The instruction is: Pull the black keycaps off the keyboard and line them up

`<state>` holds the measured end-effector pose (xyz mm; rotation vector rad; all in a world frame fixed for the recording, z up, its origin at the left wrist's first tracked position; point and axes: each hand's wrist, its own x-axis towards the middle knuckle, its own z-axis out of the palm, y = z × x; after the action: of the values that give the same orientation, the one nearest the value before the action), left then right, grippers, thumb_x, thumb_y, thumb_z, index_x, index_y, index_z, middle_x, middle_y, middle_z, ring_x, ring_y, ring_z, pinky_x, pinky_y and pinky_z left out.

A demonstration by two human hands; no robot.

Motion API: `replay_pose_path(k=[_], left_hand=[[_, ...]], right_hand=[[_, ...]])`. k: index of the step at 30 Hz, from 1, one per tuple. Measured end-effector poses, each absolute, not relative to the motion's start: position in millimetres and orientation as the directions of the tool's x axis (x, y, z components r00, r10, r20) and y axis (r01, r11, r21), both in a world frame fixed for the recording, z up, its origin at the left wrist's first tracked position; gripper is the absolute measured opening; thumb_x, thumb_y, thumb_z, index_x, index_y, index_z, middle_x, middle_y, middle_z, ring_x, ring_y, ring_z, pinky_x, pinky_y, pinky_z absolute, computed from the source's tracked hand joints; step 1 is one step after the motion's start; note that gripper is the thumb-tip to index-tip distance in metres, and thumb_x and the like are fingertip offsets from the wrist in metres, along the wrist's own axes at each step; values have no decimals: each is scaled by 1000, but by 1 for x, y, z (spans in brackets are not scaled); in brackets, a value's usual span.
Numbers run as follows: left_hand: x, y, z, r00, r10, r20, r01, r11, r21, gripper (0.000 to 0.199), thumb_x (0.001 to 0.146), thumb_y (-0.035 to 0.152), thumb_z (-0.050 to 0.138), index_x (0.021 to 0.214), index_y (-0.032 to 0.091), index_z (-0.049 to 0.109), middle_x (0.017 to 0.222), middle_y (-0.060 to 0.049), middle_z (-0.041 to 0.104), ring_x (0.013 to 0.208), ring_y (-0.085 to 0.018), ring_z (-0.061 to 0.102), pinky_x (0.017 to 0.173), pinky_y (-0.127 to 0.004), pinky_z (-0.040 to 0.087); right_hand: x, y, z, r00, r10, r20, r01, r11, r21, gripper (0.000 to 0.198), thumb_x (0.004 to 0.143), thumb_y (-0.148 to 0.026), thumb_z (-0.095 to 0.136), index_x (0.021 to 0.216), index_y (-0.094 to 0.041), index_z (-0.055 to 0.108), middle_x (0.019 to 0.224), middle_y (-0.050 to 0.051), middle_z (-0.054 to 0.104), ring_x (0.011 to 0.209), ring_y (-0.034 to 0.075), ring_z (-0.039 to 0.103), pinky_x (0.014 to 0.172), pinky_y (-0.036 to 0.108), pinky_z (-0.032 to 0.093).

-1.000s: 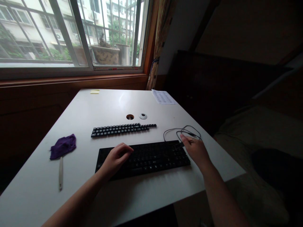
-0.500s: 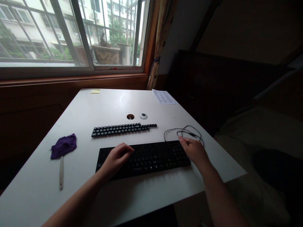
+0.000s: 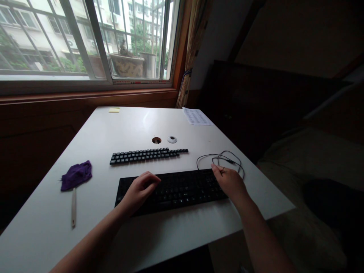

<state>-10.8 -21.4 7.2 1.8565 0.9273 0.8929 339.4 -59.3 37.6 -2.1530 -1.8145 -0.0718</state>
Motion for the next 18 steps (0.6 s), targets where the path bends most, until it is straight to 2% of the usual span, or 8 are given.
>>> replay_pose_path(k=[7, 14, 18], left_hand=[[-11, -22, 8, 473, 855, 215, 244, -361, 900, 10, 91, 21, 56, 92, 20, 66, 93, -4, 65, 89, -19, 61, 81, -30, 46], [-10, -22, 7, 472, 854, 220, 242, -365, 899, 10, 91, 19, 56, 92, 19, 66, 92, -4, 65, 89, -19, 61, 82, -31, 46], [-10, -22, 7, 473, 853, 221, 237, -365, 901, 10, 91, 19, 56, 92, 19, 66, 92, -3, 64, 89, -18, 61, 81, -30, 46]], right_hand=[[333, -59, 42, 203, 957, 208, 971, -168, -171, 58, 99, -53, 30, 73, -23, 71, 72, 10, 73, 70, 25, 68, 58, 31, 37], [333, -56, 41, 233, 962, 142, 947, -191, -259, 55, 100, -49, 31, 78, -21, 73, 81, 11, 75, 81, 26, 69, 65, 29, 39], [336, -55, 40, 254, 955, 156, 952, -218, -214, 56, 100, -50, 31, 80, -20, 74, 79, 12, 74, 78, 26, 69, 63, 30, 38]])
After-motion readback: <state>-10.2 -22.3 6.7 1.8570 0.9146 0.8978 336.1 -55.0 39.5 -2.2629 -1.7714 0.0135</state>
